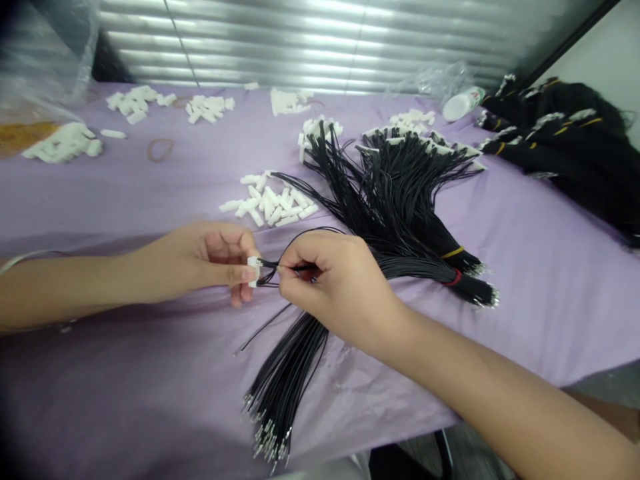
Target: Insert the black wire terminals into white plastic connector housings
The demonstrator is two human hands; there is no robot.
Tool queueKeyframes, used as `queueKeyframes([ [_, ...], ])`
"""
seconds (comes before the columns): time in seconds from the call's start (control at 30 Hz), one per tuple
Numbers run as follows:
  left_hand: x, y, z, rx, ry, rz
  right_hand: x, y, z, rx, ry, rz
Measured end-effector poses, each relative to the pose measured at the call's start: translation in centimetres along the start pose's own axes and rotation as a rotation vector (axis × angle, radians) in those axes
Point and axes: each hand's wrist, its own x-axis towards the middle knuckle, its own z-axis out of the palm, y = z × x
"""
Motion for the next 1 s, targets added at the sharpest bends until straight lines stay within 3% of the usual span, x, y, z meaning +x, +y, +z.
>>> queueKeyframes([
  [0.4,-0.2,-0.1,0.0,0.013,-0.011,-0.025,-0.1,0.0,0.4,-0.089,0.052,-0.112],
  [1.0,-0.6,0.1,0.5,0.153,0.024,-0.062,-0.2,0.8,1.8,-0.053,0.014,-0.178],
])
